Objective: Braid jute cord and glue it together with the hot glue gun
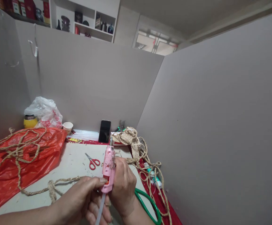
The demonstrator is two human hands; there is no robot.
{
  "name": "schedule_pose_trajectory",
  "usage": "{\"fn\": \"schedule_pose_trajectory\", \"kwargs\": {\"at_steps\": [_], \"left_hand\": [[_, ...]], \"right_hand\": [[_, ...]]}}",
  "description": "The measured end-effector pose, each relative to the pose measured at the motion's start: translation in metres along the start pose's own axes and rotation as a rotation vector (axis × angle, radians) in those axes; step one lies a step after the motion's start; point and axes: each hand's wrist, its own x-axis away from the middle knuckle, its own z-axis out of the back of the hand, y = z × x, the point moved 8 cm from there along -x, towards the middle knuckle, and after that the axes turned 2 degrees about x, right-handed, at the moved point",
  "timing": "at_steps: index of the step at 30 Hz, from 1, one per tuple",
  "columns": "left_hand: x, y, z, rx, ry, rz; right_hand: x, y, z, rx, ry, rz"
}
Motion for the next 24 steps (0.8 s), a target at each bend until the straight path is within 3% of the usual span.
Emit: {"fn": "schedule_pose_trajectory", "kwargs": {"at_steps": [10, 15, 24], "left_hand": [[-0.004, -0.001, 0.0, -0.048, 0.0, -0.041], [-0.004, 0.003, 0.004, -0.041, 0.061, -0.053], [0.002, 0.001, 0.002, 0.14, -0.041, 0.017]], "right_hand": [[0.001, -0.003, -0.003, 0.003, -0.027, -0.013], [0.007, 0.001, -0.011, 0.001, -0.071, -0.05], [0.006, 0.005, -0.011, 0.004, -0.091, -0.123]]}}
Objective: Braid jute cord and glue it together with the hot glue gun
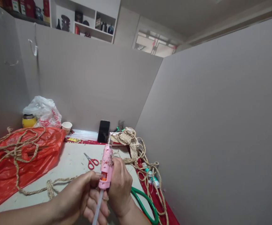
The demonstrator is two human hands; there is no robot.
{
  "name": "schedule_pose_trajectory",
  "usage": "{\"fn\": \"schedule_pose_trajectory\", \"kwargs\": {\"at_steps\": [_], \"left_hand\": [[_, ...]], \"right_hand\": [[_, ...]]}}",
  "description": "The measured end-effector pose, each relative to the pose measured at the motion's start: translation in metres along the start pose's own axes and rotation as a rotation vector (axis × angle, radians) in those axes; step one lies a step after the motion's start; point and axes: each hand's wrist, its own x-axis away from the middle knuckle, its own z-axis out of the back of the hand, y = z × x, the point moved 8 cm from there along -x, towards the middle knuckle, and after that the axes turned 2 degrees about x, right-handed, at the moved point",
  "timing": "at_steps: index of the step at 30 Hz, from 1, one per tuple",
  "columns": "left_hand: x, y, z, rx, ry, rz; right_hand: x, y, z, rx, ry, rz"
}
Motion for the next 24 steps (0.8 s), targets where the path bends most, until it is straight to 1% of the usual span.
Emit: {"fn": "schedule_pose_trajectory", "kwargs": {"at_steps": [5, 7, 10, 13, 15, 21, 24], "left_hand": [[0.008, 0.006, -0.012, 0.009, -0.114, -0.039], [0.008, 0.001, -0.012, -0.029, -0.111, -0.028], [0.004, -0.01, -0.008, -0.11, -0.079, -0.022], [-0.001, -0.017, -0.007, -0.208, -0.103, -0.055], [-0.003, -0.02, -0.005, -0.234, -0.115, -0.054], [-0.002, -0.018, -0.003, -0.221, -0.121, -0.071], [0.0, -0.015, -0.004, -0.236, -0.103, -0.068]], "right_hand": [[-0.002, 0.004, 0.005, -0.01, 0.028, -0.029], [-0.002, 0.006, 0.006, -0.02, 0.029, -0.051], [-0.002, 0.009, 0.005, -0.032, 0.019, -0.095], [0.0, 0.014, 0.004, -0.045, 0.022, -0.133], [0.0, 0.017, 0.005, -0.057, 0.031, -0.147], [0.001, 0.019, 0.007, -0.099, 0.057, -0.165], [0.002, 0.02, 0.007, -0.097, 0.07, -0.18]]}}
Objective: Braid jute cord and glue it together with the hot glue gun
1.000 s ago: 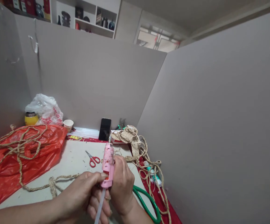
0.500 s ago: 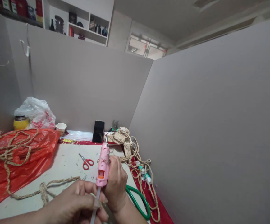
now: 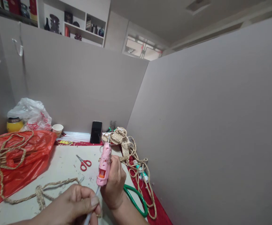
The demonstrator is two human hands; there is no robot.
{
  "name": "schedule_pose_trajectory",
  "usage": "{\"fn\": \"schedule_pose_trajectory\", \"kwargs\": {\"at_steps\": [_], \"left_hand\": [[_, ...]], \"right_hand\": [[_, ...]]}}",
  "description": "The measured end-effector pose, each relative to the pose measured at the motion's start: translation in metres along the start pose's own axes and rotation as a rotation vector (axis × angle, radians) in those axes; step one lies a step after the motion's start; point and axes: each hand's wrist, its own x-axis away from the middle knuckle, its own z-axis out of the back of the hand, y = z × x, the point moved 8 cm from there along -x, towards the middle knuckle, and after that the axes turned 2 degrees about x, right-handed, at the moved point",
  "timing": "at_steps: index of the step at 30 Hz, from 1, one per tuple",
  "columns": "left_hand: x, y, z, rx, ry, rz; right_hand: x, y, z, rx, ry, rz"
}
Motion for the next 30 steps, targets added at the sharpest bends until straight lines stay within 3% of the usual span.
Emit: {"fn": "schedule_pose_trajectory", "kwargs": {"at_steps": [6, 12, 20, 30], "left_hand": [[0.003, 0.014, -0.004, 0.007, 0.009, -0.049], [0.0, 0.018, -0.003, 0.083, -0.032, 0.012], [-0.009, 0.012, 0.014, 0.065, 0.12, 0.039], [-0.008, 0.011, 0.015, 0.007, 0.173, 0.044]], "right_hand": [[-0.001, -0.002, 0.001, 0.013, 0.008, -0.01], [-0.001, -0.01, -0.001, 0.032, -0.007, 0.046], [0.007, -0.014, -0.008, 0.079, -0.014, 0.169], [0.005, -0.019, -0.006, 0.111, 0.006, 0.222]]}}
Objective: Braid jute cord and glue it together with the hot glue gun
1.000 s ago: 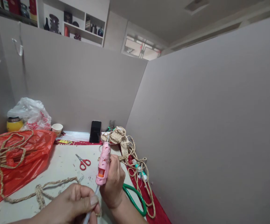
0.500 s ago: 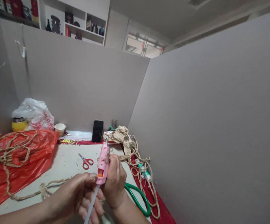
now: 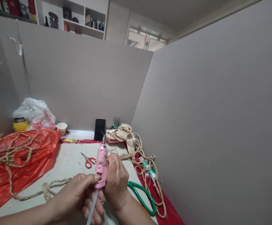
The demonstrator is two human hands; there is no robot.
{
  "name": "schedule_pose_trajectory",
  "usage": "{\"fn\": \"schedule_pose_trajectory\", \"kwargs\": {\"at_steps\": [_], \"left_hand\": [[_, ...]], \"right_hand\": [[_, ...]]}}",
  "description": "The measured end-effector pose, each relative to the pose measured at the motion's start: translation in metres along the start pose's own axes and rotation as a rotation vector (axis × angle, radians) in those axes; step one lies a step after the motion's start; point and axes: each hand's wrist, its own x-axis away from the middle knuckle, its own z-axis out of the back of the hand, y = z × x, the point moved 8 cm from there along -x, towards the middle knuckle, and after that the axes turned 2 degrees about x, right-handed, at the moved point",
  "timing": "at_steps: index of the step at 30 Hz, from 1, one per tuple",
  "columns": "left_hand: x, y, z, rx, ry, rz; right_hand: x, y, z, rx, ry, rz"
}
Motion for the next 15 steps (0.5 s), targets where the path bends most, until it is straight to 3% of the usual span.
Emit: {"fn": "schedule_pose_trajectory", "kwargs": {"at_steps": [10, 15], "left_hand": [[-0.007, -0.002, 0.006, 0.078, 0.013, 0.015], [0.001, 0.001, 0.001, 0.178, -0.081, 0.063]], "right_hand": [[0.006, 0.004, -0.01, -0.014, -0.066, -0.059], [0.007, 0.008, -0.009, -0.032, -0.063, -0.081]]}}
